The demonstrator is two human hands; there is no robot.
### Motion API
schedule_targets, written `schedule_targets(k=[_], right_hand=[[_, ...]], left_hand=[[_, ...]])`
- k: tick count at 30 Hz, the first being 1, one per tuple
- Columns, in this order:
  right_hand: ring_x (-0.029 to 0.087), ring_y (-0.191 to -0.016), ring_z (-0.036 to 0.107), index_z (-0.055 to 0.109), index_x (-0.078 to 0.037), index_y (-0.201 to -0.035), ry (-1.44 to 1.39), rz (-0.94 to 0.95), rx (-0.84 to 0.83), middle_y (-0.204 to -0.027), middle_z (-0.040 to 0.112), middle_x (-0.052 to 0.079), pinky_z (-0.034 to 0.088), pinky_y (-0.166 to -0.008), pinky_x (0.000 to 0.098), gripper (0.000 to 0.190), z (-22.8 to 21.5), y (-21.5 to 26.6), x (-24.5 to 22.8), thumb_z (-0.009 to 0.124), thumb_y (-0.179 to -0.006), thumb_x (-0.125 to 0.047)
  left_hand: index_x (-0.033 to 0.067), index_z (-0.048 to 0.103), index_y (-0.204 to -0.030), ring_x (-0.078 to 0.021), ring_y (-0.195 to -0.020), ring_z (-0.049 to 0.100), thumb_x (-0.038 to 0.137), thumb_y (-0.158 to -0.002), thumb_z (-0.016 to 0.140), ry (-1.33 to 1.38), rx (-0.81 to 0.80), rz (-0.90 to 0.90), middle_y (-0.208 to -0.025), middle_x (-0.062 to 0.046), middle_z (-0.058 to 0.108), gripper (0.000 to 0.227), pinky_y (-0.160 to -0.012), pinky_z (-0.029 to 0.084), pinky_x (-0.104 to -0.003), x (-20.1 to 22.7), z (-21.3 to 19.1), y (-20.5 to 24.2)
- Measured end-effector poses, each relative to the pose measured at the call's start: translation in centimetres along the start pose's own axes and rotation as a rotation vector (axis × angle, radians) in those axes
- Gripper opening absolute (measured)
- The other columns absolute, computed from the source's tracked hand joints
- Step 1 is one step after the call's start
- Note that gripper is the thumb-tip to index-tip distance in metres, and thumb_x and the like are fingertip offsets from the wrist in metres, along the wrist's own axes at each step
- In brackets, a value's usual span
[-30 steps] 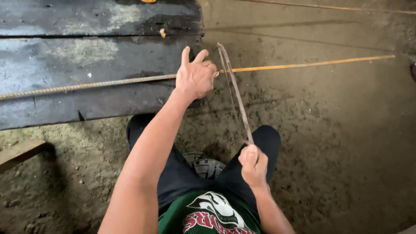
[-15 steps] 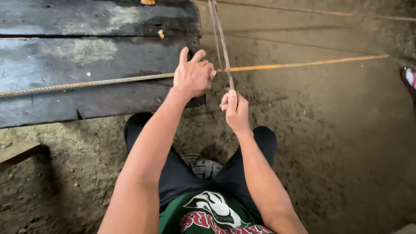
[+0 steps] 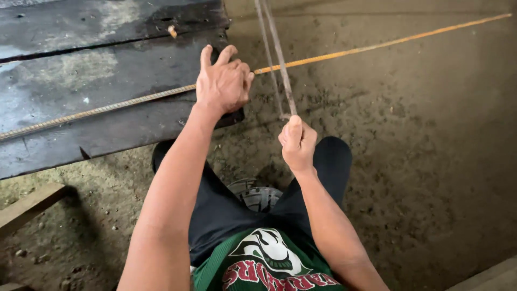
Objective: Sawing a metal rebar using a hand hacksaw on a wooden workbench
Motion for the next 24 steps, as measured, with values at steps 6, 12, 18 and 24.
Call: schedule_targets(k=[6,12,18,24], right_hand=[[0.016,-0.049,0.032,0.029,-0.011,-0.063,-0.099,0.104,0.031,-0.055,0.029,0.002,0.028,-0.048,0.0321,0.055,-0.6,2.1,1.9,0.040,-0.110,-0.037],[0.013,-0.050,0.031,0.030,-0.012,-0.065,-0.053,0.133,-0.022,-0.057,0.029,0.001,0.028,-0.047,0.0316,0.052,-1.0,2.5,1.7,0.039,-0.110,-0.035],[0.015,-0.052,0.033,0.036,-0.013,-0.066,0.025,0.175,-0.063,-0.060,0.035,0.002,0.031,-0.050,0.0338,0.051,-1.7,3.1,1.7,0.040,-0.110,-0.038],[0.018,-0.055,0.039,0.040,-0.012,-0.068,0.031,0.229,-0.049,-0.062,0.038,0.003,0.040,-0.053,0.0363,0.051,-2.2,3.3,0.9,0.039,-0.110,-0.041]], left_hand=[[0.0148,0.077,-0.094,-0.0223,-0.131,0.054,0.038,-0.106,0.052,-0.082,0.080,0.013,-0.089,0.002,0.075,0.037,-0.110,0.028,-0.062,0.1,0.1,0.1],[0.0138,0.077,-0.093,-0.0238,-0.132,0.054,0.036,-0.108,0.054,-0.102,0.130,0.033,-0.087,0.002,0.075,0.035,-0.109,0.029,-0.062,0.0,0.3,0.1],[0.0130,0.078,-0.100,-0.0257,-0.137,0.049,0.037,-0.112,0.046,-0.033,-0.013,0.003,-0.097,0.003,0.076,0.041,-0.112,0.023,-0.065,0.0,0.1,0.0],[0.0151,0.077,-0.103,-0.0257,-0.138,0.048,0.037,-0.113,0.042,-0.054,-0.024,0.008,-0.100,0.003,0.076,0.042,-0.112,0.022,-0.064,-0.1,0.4,0.0]])
Point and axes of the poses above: each hand's wrist, its own y-axis away from the middle knuckle, its own z-axis out of the palm, x = y × z, the point moved 2 cm from there along -y, towards the middle knuckle
